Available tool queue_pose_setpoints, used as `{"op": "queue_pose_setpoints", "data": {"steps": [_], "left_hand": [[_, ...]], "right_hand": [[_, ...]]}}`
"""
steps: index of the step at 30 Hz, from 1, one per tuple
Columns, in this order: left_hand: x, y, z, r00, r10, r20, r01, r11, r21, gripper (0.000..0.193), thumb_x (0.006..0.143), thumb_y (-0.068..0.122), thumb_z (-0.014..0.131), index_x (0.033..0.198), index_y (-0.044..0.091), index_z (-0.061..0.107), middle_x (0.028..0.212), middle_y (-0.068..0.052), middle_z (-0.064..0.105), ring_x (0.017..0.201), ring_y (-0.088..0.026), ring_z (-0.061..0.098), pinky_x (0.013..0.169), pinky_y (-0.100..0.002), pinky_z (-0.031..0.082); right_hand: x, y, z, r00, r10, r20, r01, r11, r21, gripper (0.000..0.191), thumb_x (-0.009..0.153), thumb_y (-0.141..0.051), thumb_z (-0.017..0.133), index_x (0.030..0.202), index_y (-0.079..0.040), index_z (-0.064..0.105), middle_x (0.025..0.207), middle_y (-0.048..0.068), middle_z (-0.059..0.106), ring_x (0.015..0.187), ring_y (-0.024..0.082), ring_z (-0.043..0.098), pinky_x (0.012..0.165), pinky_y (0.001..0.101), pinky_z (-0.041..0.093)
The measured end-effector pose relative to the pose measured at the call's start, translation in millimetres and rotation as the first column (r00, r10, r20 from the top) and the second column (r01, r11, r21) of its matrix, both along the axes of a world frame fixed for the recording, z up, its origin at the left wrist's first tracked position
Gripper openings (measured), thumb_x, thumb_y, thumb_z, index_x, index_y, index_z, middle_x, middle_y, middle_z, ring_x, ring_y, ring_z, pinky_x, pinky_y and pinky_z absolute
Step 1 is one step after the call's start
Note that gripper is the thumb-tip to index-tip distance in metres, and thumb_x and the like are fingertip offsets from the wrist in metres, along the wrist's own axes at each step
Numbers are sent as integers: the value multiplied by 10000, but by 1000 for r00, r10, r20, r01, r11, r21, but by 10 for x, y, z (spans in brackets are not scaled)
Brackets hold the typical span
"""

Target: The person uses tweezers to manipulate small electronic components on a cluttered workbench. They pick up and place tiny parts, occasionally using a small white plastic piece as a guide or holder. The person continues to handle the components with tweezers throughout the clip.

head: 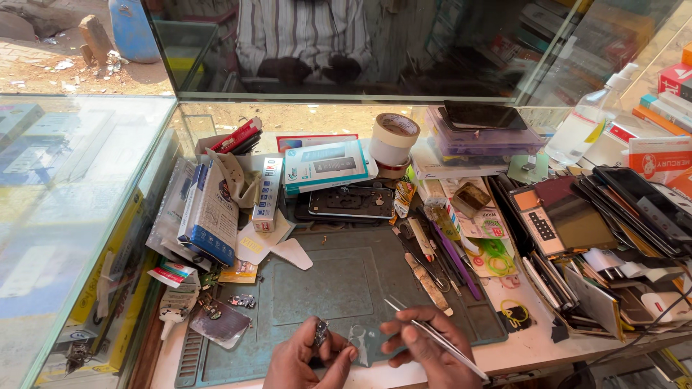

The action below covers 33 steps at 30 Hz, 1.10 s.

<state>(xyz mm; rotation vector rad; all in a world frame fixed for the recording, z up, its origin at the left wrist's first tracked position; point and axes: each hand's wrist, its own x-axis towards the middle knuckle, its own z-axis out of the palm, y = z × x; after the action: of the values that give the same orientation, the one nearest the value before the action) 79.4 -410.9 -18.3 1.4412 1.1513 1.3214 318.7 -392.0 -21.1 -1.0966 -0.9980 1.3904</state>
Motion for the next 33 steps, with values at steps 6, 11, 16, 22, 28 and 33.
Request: {"op": "queue_pose_setpoints", "data": {"steps": [6,11,16,22,28,33], "left_hand": [[0,-40,245,979,-13,-203,-9,994,-110,450,752,118,868,695,106,422,694,-82,814,690,-80,771,708,-271,602],[3,-14,316,969,-19,-246,-19,988,-151,438,752,141,862,700,116,428,684,-72,814,658,-104,789,673,-283,599],[26,-3,329,974,-33,-224,4,992,-127,442,761,151,865,698,116,430,688,-79,817,679,-107,800,670,-283,603],[39,-20,295,958,-22,-284,-13,993,-121,485,762,178,901,688,116,425,671,-83,814,664,-114,811,653,-283,595],[45,-36,242,980,-2,-201,-2,1000,-19,429,788,102,830,698,118,411,704,-80,830,708,-101,823,681,-274,603],[62,-47,227,978,23,-207,-36,998,-57,426,788,80,824,697,106,409,709,-81,838,700,-110,786,688,-272,599]], "right_hand": [[-68,63,-33,990,140,25,-142,989,53,245,857,-58,745,1059,-33,608,945,155,777,814,173,747,679,384,661],[-83,83,-53,985,171,7,-172,984,45,182,896,-65,724,1013,-38,587,881,108,737,769,153,716,682,349,645],[-84,61,6,980,198,30,-199,980,27,171,920,-82,718,1001,-39,574,879,73,690,702,137,675,631,331,615],[-102,70,1,994,111,-1,-111,992,57,177,889,-59,724,995,-31,585,824,78,675,662,137,682,617,344,639],[-69,71,-5,996,85,-24,-85,996,27,169,872,-38,724,985,-26,600,804,94,683,652,156,707,607,362,656],[-46,45,13,989,150,-16,-149,988,43,158,879,2,722,965,-18,591,812,85,683,664,146,715,616,345,647]]}}
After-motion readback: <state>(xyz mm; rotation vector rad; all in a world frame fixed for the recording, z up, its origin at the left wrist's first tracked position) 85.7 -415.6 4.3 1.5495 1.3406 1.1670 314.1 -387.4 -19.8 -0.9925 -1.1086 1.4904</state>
